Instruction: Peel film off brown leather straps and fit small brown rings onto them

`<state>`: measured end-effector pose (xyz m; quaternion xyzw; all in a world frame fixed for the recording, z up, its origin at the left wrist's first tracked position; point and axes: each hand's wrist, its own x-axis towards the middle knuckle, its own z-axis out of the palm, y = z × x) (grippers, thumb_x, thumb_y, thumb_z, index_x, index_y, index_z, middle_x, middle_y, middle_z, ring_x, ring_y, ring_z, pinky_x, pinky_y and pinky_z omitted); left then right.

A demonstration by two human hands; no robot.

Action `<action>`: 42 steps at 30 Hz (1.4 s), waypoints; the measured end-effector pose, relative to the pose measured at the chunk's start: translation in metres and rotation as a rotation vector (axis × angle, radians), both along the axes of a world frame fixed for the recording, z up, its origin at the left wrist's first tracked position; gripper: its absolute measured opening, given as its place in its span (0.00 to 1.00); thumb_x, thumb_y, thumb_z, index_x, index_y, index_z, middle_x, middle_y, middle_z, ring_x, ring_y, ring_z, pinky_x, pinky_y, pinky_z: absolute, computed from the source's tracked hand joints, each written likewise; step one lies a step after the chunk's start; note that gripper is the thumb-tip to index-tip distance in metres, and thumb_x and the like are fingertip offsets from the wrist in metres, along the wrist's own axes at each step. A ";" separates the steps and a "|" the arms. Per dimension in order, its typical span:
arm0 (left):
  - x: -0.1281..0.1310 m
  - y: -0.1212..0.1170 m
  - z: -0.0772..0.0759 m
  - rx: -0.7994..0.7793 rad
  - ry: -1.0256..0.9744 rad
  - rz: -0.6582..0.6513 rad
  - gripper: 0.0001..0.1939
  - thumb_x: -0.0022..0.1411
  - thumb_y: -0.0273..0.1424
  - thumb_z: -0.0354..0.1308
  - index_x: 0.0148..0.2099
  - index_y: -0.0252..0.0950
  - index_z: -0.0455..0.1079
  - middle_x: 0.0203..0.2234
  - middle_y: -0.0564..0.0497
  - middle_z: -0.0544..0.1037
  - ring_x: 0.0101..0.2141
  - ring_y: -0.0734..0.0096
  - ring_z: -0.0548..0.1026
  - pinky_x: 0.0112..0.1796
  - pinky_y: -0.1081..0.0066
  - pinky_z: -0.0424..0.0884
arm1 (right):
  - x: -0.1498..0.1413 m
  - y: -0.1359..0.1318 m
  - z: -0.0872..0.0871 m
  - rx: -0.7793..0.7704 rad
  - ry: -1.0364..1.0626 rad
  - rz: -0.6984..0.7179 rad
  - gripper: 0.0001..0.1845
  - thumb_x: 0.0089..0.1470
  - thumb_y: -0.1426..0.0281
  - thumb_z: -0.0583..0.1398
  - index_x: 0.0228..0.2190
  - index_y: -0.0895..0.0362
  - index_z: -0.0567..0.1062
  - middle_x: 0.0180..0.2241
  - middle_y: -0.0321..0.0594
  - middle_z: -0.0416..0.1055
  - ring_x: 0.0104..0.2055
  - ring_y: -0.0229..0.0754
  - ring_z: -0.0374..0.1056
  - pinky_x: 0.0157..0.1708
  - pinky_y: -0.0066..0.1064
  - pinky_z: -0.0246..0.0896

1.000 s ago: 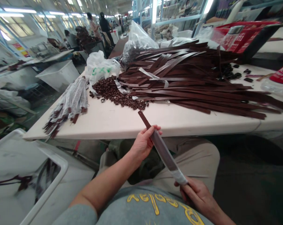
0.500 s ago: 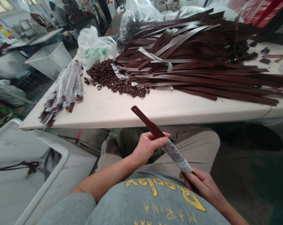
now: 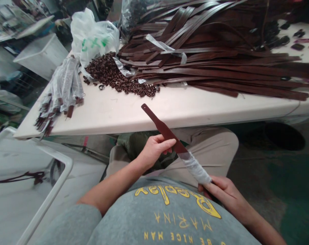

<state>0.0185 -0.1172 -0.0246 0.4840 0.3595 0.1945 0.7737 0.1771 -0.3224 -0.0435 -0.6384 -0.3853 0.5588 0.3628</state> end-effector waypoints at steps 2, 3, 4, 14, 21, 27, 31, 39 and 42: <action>-0.001 0.008 -0.003 -0.040 -0.005 0.015 0.15 0.51 0.41 0.69 0.31 0.32 0.77 0.17 0.54 0.72 0.19 0.81 0.65 0.22 0.77 0.57 | 0.005 -0.004 0.002 -0.009 -0.001 0.009 0.29 0.59 0.46 0.55 0.24 0.58 0.75 0.18 0.35 0.64 0.21 0.37 0.57 0.22 0.29 0.51; -0.001 0.012 -0.004 -0.061 -0.008 0.022 0.16 0.50 0.41 0.70 0.30 0.32 0.76 0.17 0.54 0.71 0.19 0.81 0.65 0.21 0.77 0.56 | 0.007 -0.006 0.004 -0.014 0.000 0.013 0.29 0.59 0.46 0.55 0.24 0.58 0.75 0.18 0.35 0.64 0.21 0.37 0.58 0.22 0.29 0.52; -0.001 0.015 -0.005 -0.081 -0.007 0.030 0.17 0.49 0.41 0.70 0.30 0.32 0.75 0.17 0.54 0.71 0.18 0.82 0.65 0.21 0.78 0.56 | 0.009 -0.007 0.005 -0.021 0.002 0.014 0.29 0.58 0.45 0.55 0.25 0.58 0.75 0.17 0.35 0.65 0.21 0.37 0.58 0.22 0.29 0.53; -0.003 0.026 -0.007 -0.222 0.104 0.028 0.17 0.44 0.37 0.72 0.29 0.32 0.72 0.18 0.54 0.72 0.17 0.83 0.66 0.17 0.82 0.57 | 0.032 -0.030 0.009 -0.272 0.404 0.001 0.25 0.55 0.47 0.61 0.26 0.57 0.77 0.11 0.32 0.63 0.13 0.31 0.52 0.17 0.25 0.44; -0.006 0.022 -0.008 -0.221 0.048 0.020 0.17 0.43 0.35 0.74 0.32 0.31 0.75 0.15 0.58 0.68 0.15 0.86 0.60 0.16 0.82 0.51 | 0.040 -0.030 -0.001 -0.091 -0.211 0.130 0.25 0.59 0.49 0.55 0.24 0.54 0.76 0.17 0.37 0.69 0.19 0.39 0.63 0.20 0.30 0.55; -0.027 0.029 -0.002 -0.190 -0.090 -0.045 0.22 0.52 0.47 0.69 0.39 0.32 0.78 0.24 0.51 0.77 0.21 0.81 0.72 0.23 0.80 0.65 | 0.055 -0.029 -0.011 0.244 -1.352 0.012 0.21 0.66 0.65 0.48 0.45 0.53 0.79 0.33 0.43 0.78 0.30 0.45 0.71 0.24 0.33 0.54; -0.039 0.025 -0.008 -0.138 0.022 0.002 0.20 0.53 0.38 0.70 0.45 0.32 0.76 0.27 0.49 0.80 0.26 0.75 0.77 0.27 0.79 0.70 | 0.069 -0.026 -0.013 0.329 -1.445 -0.031 0.19 0.64 0.71 0.50 0.51 0.55 0.75 0.41 0.49 0.78 0.38 0.50 0.73 0.35 0.39 0.64; -0.045 0.008 -0.018 -0.010 0.033 -0.012 0.28 0.55 0.37 0.68 0.57 0.35 0.70 0.29 0.50 0.80 0.29 0.71 0.80 0.28 0.77 0.71 | 0.034 0.033 0.010 0.390 -0.686 0.060 0.28 0.64 0.61 0.54 0.63 0.52 0.61 0.64 0.47 0.63 0.63 0.52 0.62 0.60 0.48 0.60; -0.045 0.004 -0.016 0.045 0.017 -0.045 0.30 0.57 0.37 0.67 0.60 0.35 0.66 0.29 0.50 0.81 0.29 0.71 0.80 0.29 0.77 0.71 | 0.011 0.073 0.014 0.292 -0.501 0.092 0.22 0.62 0.59 0.55 0.54 0.55 0.72 0.52 0.45 0.75 0.52 0.49 0.72 0.52 0.41 0.66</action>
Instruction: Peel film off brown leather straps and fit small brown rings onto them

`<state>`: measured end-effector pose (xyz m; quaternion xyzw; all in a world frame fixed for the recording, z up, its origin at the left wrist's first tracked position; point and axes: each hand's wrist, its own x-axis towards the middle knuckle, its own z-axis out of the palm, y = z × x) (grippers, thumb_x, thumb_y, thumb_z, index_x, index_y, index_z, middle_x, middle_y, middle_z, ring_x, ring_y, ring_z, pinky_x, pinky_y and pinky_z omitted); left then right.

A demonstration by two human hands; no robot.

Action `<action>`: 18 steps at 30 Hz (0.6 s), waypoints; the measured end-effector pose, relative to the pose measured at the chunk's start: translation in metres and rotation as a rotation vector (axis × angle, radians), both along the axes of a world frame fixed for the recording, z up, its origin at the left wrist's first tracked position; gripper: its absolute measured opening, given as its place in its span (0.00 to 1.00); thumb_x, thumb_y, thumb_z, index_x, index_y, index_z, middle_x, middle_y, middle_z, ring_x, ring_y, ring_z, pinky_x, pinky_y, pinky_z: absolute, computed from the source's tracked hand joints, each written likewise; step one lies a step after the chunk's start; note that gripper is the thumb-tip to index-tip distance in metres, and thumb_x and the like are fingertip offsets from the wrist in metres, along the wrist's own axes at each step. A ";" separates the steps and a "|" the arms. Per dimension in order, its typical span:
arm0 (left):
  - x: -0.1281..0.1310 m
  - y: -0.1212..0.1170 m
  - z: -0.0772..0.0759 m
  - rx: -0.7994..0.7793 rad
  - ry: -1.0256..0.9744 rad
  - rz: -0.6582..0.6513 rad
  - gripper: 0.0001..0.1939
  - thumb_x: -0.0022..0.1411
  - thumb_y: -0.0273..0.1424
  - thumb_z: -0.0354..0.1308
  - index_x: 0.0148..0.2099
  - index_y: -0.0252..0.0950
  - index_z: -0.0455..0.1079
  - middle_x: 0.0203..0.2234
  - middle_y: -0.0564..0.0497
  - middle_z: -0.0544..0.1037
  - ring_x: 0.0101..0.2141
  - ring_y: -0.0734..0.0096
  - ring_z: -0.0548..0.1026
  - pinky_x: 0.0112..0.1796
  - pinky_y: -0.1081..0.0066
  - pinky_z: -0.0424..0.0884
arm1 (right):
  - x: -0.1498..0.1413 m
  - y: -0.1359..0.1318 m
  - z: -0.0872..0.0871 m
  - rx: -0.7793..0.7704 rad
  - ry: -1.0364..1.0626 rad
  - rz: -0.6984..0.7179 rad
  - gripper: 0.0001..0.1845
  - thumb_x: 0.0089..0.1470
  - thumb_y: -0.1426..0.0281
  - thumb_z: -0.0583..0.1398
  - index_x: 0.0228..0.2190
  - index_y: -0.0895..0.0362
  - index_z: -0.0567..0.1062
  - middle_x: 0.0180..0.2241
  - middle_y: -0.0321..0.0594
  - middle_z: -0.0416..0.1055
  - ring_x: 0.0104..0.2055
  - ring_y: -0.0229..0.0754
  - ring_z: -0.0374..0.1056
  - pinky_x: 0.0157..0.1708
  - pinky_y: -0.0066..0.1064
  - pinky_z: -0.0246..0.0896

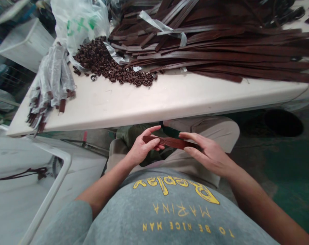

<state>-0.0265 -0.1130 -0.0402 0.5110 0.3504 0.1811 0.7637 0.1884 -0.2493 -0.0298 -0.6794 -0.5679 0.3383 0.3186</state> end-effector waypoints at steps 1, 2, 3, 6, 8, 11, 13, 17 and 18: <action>0.000 0.000 0.001 0.007 0.003 -0.005 0.30 0.58 0.37 0.66 0.61 0.35 0.66 0.30 0.50 0.81 0.29 0.71 0.80 0.29 0.76 0.72 | -0.005 0.011 0.000 -0.054 0.067 0.022 0.19 0.61 0.59 0.56 0.48 0.55 0.76 0.45 0.42 0.78 0.45 0.46 0.74 0.47 0.38 0.68; -0.001 0.000 0.002 0.006 0.009 -0.003 0.30 0.58 0.38 0.66 0.60 0.35 0.66 0.30 0.49 0.81 0.29 0.71 0.80 0.30 0.76 0.72 | -0.008 0.020 -0.001 -0.109 0.130 0.039 0.17 0.60 0.59 0.57 0.43 0.55 0.78 0.38 0.40 0.79 0.39 0.44 0.74 0.40 0.34 0.68; -0.003 0.001 0.004 -0.003 0.021 0.002 0.28 0.58 0.39 0.66 0.58 0.35 0.68 0.30 0.48 0.81 0.30 0.70 0.80 0.30 0.75 0.72 | -0.010 0.026 -0.001 -0.154 0.178 0.042 0.16 0.60 0.58 0.57 0.38 0.55 0.79 0.32 0.37 0.78 0.33 0.41 0.72 0.34 0.31 0.66; -0.010 0.007 0.005 -0.025 0.094 0.042 0.19 0.56 0.42 0.66 0.44 0.34 0.73 0.27 0.49 0.80 0.26 0.71 0.78 0.28 0.75 0.71 | -0.007 0.034 0.000 -0.200 0.208 0.029 0.15 0.58 0.59 0.58 0.31 0.55 0.79 0.23 0.33 0.72 0.25 0.37 0.65 0.26 0.29 0.58; -0.016 0.010 0.003 -0.009 0.157 0.041 0.16 0.54 0.42 0.67 0.34 0.33 0.74 0.23 0.51 0.78 0.22 0.76 0.74 0.25 0.76 0.67 | -0.003 0.033 0.000 -0.198 0.145 0.052 0.14 0.58 0.60 0.58 0.29 0.55 0.78 0.23 0.33 0.72 0.25 0.37 0.64 0.25 0.29 0.56; -0.019 0.010 -0.002 -0.025 0.213 0.017 0.17 0.54 0.43 0.65 0.27 0.33 0.72 0.20 0.53 0.74 0.17 0.81 0.66 0.21 0.77 0.59 | -0.006 0.031 -0.003 -0.146 -0.037 0.055 0.12 0.60 0.63 0.57 0.32 0.54 0.79 0.27 0.36 0.76 0.29 0.40 0.69 0.29 0.31 0.59; -0.017 0.006 -0.007 -0.084 0.212 0.028 0.19 0.54 0.44 0.65 0.26 0.33 0.70 0.19 0.54 0.72 0.16 0.83 0.63 0.19 0.77 0.54 | -0.018 0.031 -0.010 -0.031 -0.123 0.021 0.10 0.60 0.64 0.59 0.38 0.54 0.78 0.34 0.38 0.79 0.35 0.43 0.72 0.35 0.33 0.63; -0.008 -0.007 -0.013 -0.168 0.155 0.054 0.20 0.52 0.46 0.65 0.26 0.33 0.69 0.19 0.56 0.70 0.17 0.83 0.61 0.20 0.77 0.53 | -0.048 0.031 -0.025 0.261 -0.156 -0.023 0.11 0.59 0.65 0.63 0.42 0.55 0.78 0.38 0.42 0.78 0.38 0.45 0.74 0.40 0.36 0.69; -0.006 -0.010 -0.013 -0.171 0.148 0.059 0.20 0.52 0.46 0.65 0.27 0.33 0.69 0.19 0.56 0.69 0.17 0.83 0.61 0.20 0.77 0.53 | -0.053 0.031 -0.027 0.312 -0.152 -0.036 0.09 0.60 0.65 0.63 0.41 0.55 0.78 0.37 0.41 0.78 0.38 0.45 0.75 0.40 0.36 0.70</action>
